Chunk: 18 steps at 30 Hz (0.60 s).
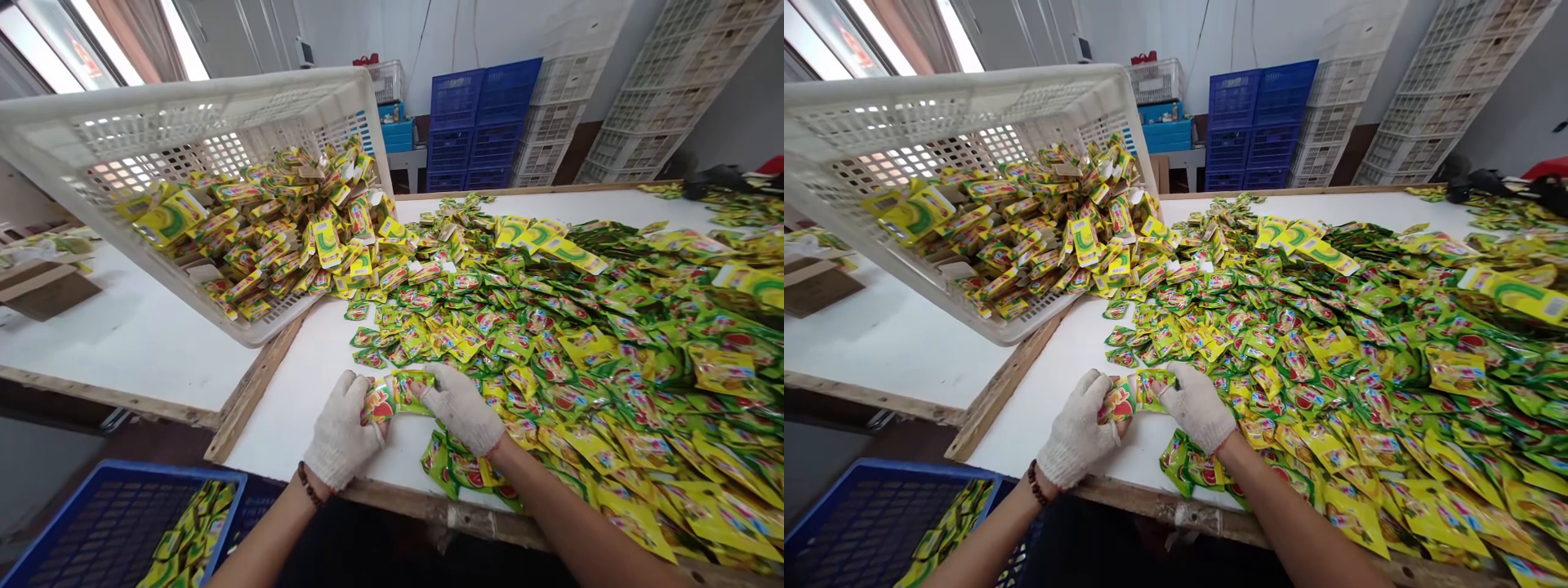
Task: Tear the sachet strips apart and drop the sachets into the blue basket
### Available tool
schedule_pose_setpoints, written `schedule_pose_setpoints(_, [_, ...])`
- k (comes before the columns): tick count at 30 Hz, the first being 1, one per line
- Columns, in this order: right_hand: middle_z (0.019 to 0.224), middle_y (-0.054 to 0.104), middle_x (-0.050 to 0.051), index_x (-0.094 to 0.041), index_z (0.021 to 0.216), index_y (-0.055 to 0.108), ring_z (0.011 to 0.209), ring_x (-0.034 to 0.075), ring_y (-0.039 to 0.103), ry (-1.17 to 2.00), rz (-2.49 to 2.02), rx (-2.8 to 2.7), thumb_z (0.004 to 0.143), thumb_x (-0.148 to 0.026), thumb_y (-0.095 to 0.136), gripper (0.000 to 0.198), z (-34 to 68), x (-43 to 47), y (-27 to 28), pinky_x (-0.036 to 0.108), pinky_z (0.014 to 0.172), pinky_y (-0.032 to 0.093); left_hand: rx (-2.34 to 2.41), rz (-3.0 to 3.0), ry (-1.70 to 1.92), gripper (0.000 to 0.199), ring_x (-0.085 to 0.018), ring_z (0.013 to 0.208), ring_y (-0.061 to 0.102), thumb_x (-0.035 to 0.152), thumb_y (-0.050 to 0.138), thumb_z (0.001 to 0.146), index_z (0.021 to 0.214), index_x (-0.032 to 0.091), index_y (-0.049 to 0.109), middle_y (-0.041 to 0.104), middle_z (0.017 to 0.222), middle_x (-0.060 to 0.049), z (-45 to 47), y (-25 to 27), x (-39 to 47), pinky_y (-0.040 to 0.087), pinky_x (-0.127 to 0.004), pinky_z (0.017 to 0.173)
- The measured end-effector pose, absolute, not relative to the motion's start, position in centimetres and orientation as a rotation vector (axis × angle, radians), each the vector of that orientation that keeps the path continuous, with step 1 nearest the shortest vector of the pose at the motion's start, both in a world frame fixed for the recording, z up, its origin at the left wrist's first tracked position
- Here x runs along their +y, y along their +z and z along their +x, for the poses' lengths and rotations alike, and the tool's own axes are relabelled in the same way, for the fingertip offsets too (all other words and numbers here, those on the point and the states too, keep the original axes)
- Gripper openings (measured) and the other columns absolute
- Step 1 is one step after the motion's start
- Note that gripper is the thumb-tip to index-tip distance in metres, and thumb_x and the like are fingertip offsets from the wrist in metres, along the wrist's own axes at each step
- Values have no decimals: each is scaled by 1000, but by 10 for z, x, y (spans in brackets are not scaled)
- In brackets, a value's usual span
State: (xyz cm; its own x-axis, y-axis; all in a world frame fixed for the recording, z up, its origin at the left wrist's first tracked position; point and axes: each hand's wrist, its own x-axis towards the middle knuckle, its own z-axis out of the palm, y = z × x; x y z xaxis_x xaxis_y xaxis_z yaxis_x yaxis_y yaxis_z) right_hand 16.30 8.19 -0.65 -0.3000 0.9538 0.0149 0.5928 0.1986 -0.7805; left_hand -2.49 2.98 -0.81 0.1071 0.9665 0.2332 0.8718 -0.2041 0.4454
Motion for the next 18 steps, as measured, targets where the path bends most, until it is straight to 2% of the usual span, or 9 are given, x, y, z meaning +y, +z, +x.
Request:
schedule_pose_setpoints(3, [85, 64, 6, -16, 87, 62, 76, 16, 55, 964, -1395, -2158, 81, -38, 50, 26, 163, 81, -4, 25, 68, 39, 1821, 2262, 621, 28, -20, 86, 51, 25, 57, 69, 96, 19, 51, 48, 95, -6, -23, -9, 29, 47, -32, 74])
schedule_pose_setpoints(6, [81, 64, 7, -15, 81, 63, 77, 16, 55, 885, -1436, -2260, 79, -27, 51, 16, 159, 78, -4, 25, 69, 38, 1771, 2413, 473, 30, -23, 91, 50, 20, 57, 68, 98, 20, 52, 49, 98, -7, -18, -8, 28, 46, -35, 79])
schedule_pose_setpoints(8, [80, 64, 5, -16, 87, 62, 74, 15, 55, 898, -1456, -2172, 76, -22, 52, 16, 157, 76, -5, 25, 68, 38, 1794, 2458, 437, 28, -23, 92, 49, 21, 56, 70, 97, 19, 53, 49, 98, -7, -14, -6, 29, 45, -36, 79])
schedule_pose_setpoints(11, [77, 64, 2, -17, 96, 58, 61, 11, 54, 1168, -1414, -1876, 77, -29, 51, 23, 160, 75, -4, 22, 55, 39, 1890, 2409, 443, 27, -22, 87, 50, 25, 56, 71, 96, 18, 52, 49, 98, -8, -13, -2, 32, 45, -34, 75])
schedule_pose_setpoints(15, [57, 56, -2, -17, 68, 58, 45, 7, 48, 1296, -1347, -1786, 76, -30, 50, 17, 164, 74, 2, 19, 46, 37, 1887, 2431, 482, 28, -23, 87, 50, 26, 57, 70, 97, 18, 53, 50, 96, -8, -14, 2, 36, 45, -34, 74])
schedule_pose_setpoints(16, [52, 52, -3, -17, 68, 58, 42, 6, 47, 1383, -1303, -1794, 76, -31, 48, 19, 164, 73, 4, 18, 44, 35, 1875, 2446, 490, 30, -23, 87, 50, 26, 57, 70, 98, 18, 53, 50, 96, -8, -14, 3, 37, 45, -34, 73])
schedule_pose_setpoints(18, [47, 49, -5, -17, 85, 59, 38, 7, 48, 1659, -1188, -1710, 80, -35, 44, 25, 165, 71, 8, 17, 40, 34, 1878, 2450, 524, 35, -23, 88, 50, 26, 57, 71, 105, 18, 52, 51, 98, -8, -13, 3, 37, 45, -35, 74])
